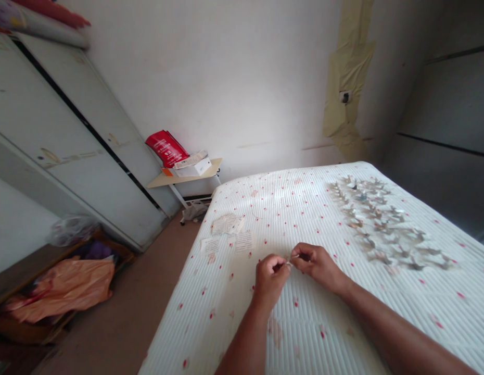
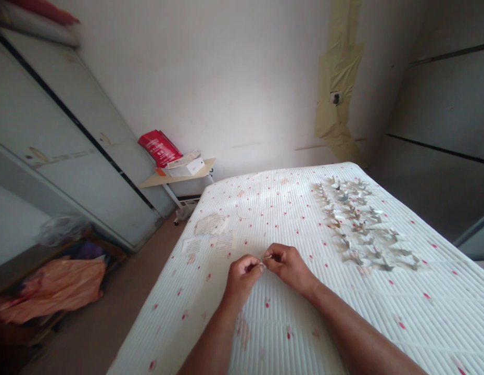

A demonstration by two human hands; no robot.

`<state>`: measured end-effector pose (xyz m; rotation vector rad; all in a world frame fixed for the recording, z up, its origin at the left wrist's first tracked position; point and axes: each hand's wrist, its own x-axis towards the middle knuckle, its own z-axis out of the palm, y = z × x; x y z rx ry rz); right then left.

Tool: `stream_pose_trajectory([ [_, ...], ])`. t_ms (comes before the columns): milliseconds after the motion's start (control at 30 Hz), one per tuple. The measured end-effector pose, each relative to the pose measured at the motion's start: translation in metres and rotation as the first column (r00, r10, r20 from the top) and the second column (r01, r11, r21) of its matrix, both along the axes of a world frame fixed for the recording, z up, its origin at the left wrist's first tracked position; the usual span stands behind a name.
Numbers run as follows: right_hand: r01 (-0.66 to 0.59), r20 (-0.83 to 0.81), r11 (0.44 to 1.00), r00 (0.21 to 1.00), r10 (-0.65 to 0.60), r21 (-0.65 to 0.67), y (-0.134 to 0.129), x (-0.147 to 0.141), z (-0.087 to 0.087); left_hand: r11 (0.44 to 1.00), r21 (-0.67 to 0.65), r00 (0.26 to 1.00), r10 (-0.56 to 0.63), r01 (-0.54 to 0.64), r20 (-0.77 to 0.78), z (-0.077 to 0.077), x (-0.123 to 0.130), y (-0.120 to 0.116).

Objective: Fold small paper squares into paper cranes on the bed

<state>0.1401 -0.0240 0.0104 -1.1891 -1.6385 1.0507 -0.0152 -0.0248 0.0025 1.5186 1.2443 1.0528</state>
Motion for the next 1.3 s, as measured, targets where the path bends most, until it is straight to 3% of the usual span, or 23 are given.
stream_pose_trajectory([
  [133,-0.021,-0.276,0.992,0.961,-0.015,-0.128,0.001,-0.001,0.000,0.988,-0.139,0.977,0.086,-0.059,0.194,0.001,-0.002,0.001],
  [400,-0.030,-0.252,0.995,0.968,0.005,-0.093,0.001,-0.008,-0.007,0.982,-0.181,0.940,0.104,-0.047,0.324,0.000,0.000,0.000],
  [567,-0.015,-0.232,0.998,0.973,0.000,-0.064,0.002,-0.009,-0.008,0.986,-0.166,0.963,0.063,-0.020,0.261,-0.001,0.001,-0.001],
  [867,0.058,-0.147,0.996,0.987,-0.068,-0.068,0.001,-0.008,-0.007,0.999,0.038,0.999,0.036,-0.036,0.001,-0.001,0.001,0.000],
  [967,0.090,-0.088,0.995,0.992,-0.093,-0.041,-0.001,-0.010,-0.004,0.983,0.174,0.995,0.067,-0.052,-0.078,-0.001,0.005,-0.003],
  [1133,0.235,0.054,0.970,0.970,-0.238,0.057,-0.004,-0.014,-0.001,0.893,0.445,0.969,0.160,-0.062,-0.187,0.001,0.012,-0.010],
  [1200,0.257,0.080,0.962,0.961,-0.264,0.089,-0.004,-0.014,-0.001,0.909,0.411,0.974,0.150,-0.069,-0.168,0.001,0.014,-0.010],
  [1300,0.238,0.077,0.966,0.966,-0.246,0.097,-0.005,-0.014,-0.001,0.963,0.253,0.989,0.118,-0.093,-0.085,-0.001,0.013,-0.008],
])
